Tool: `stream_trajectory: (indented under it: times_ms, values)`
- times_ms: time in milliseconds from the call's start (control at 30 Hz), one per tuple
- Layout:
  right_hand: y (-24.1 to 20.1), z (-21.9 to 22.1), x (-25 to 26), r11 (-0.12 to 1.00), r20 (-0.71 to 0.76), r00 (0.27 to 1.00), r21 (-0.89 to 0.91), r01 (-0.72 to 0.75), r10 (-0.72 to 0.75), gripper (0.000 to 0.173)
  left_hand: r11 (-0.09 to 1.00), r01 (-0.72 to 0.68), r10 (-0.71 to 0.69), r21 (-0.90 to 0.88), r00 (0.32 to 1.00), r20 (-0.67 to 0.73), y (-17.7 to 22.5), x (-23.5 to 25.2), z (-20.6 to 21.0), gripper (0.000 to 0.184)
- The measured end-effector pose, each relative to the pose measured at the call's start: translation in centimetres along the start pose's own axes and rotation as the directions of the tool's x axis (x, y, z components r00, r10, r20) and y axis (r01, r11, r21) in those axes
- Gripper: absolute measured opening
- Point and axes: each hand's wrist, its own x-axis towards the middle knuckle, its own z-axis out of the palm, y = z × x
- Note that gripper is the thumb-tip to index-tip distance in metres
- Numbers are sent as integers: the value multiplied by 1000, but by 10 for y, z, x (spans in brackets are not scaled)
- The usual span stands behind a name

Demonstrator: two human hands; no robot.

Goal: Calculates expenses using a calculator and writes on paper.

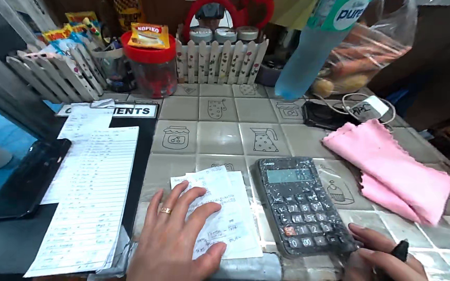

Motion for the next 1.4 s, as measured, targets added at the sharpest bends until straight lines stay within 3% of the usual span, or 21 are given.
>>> stream_trajectory:
  times_ms: [300, 567, 733, 833, 967, 1067, 1233, 1400]
  values:
    - [-2, 0, 5, 1000, 4, 1000, -6, -2, 2, 7, 999, 9, -5, -41, 994, 111, 0, 0, -8, 47]
    - [-13, -8, 12, 991, 177, 980, -109, -77, 95, 28, 999, 2, 5, -46, 989, 150, -2, 2, -13, 48]
    - [-16, -17, 14, 995, 277, 956, -18, -94, 96, 23, 999, 3, 4, -50, 988, 152, -3, 2, -13, 48]
    - [-27, -22, 13, 993, 351, 936, 109, -42, 1, 11, 998, 6, 4, -61, 987, 162, -3, 3, -14, 48]
    - [-39, -19, 18, 998, 457, 889, 68, 0, -31, 10, 998, 8, 2, -57, 987, 164, -2, 2, -15, 48]
    - [-34, -17, 28, 994, 439, 899, 103, -41, -9, 15, 999, 7, 1, -49, 988, 154, -2, 2, -14, 47]
    - [-22, -9, 40, 1000, 441, 897, 13, -23, 15, 24, 999, -3, 7, -39, 994, 111, -2, 1, -9, 46]
    - [-18, -6, 37, 997, 407, 914, 62, -36, 8, 19, 1000, 0, 2, -21, 998, 65, -1, 0, -6, 45]
